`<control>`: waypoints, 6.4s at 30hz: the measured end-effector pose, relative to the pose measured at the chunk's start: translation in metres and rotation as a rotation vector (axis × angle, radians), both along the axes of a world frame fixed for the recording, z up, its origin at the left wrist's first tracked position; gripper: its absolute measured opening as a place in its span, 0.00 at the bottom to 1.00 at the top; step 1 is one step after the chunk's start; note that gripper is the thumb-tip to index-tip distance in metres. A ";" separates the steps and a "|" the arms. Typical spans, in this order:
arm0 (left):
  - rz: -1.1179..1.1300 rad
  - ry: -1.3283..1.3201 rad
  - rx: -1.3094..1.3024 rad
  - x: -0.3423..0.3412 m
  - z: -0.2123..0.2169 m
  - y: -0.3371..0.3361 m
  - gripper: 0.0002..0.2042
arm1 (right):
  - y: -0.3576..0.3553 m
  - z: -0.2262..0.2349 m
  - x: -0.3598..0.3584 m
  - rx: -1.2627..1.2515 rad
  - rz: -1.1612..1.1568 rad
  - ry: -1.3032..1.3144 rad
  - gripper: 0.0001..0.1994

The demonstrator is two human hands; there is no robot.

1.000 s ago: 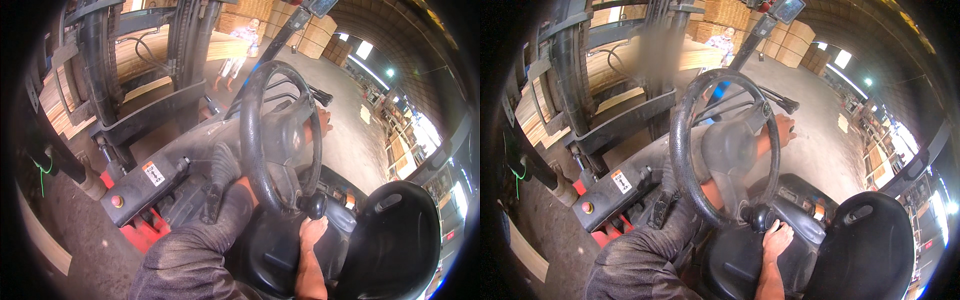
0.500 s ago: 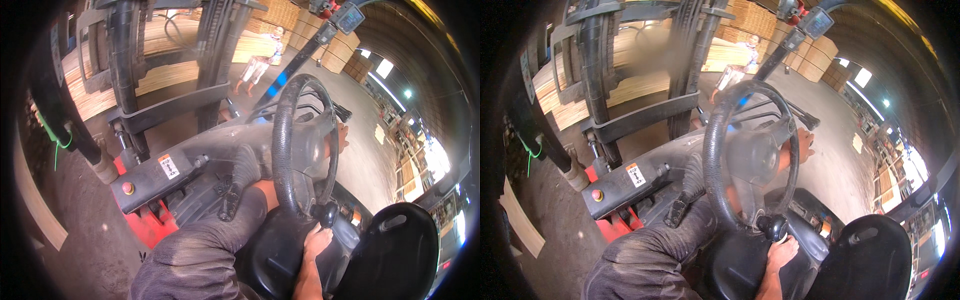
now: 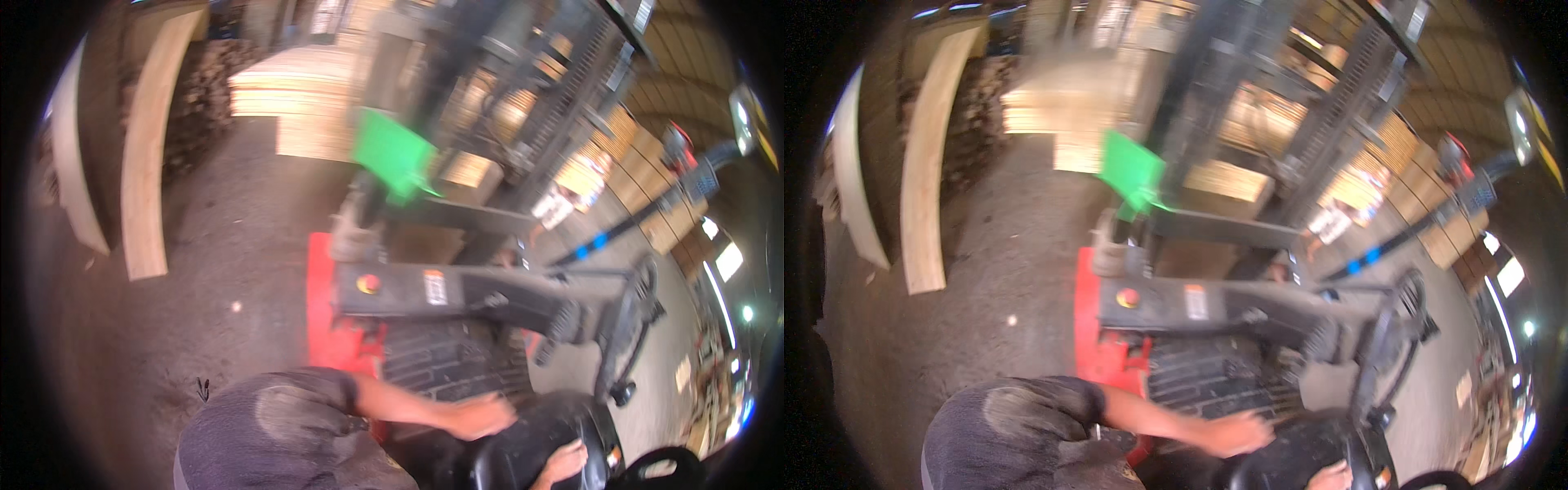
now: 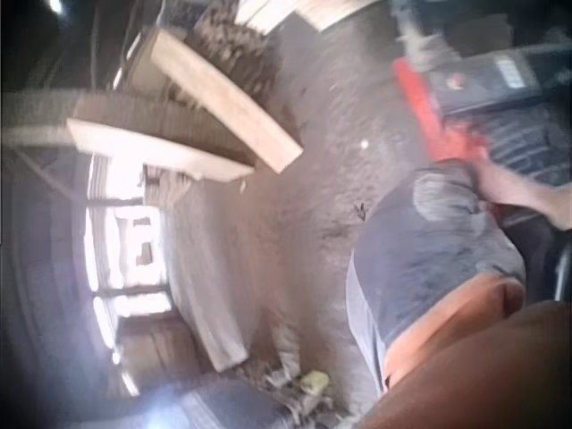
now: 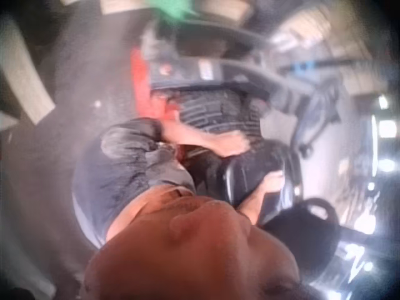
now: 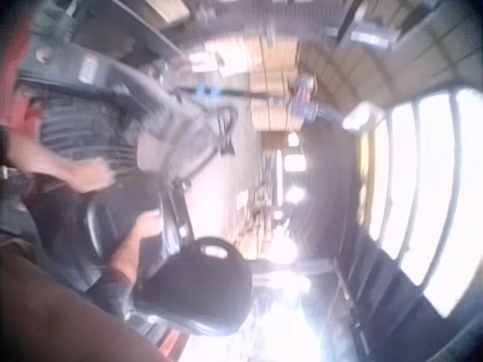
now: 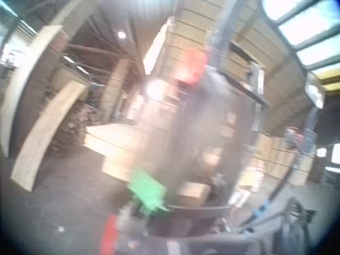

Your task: The person repeatedly lifts individual wooden planks from a stack and places them onto another stack. The person also briefly operates a forklift to reposition a stack of planks before resuming manual stacking.

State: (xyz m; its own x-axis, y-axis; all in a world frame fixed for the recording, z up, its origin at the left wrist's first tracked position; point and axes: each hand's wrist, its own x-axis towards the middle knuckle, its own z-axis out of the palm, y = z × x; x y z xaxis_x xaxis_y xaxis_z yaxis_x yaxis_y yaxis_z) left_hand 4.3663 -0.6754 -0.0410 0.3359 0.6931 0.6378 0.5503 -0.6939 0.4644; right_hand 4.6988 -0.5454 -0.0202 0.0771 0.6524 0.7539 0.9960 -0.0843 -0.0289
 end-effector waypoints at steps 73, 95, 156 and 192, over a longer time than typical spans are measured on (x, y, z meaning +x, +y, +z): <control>0.712 -0.294 -0.130 -3.111 0.116 -0.101 0.23 | -0.433 0.201 -2.215 -0.554 -0.907 0.133 0.36; 0.197 -1.120 -0.743 -3.022 0.150 0.109 0.21 | -0.348 0.227 -2.411 -0.689 -0.827 0.051 0.35; 0.544 -0.271 0.302 -4.231 0.074 0.283 0.19 | -0.163 0.072 -3.564 0.285 -0.793 -0.056 0.27; 1.209 0.380 -0.554 -4.340 0.105 0.469 0.37 | -0.055 0.060 -3.354 -0.453 -0.743 -0.061 0.27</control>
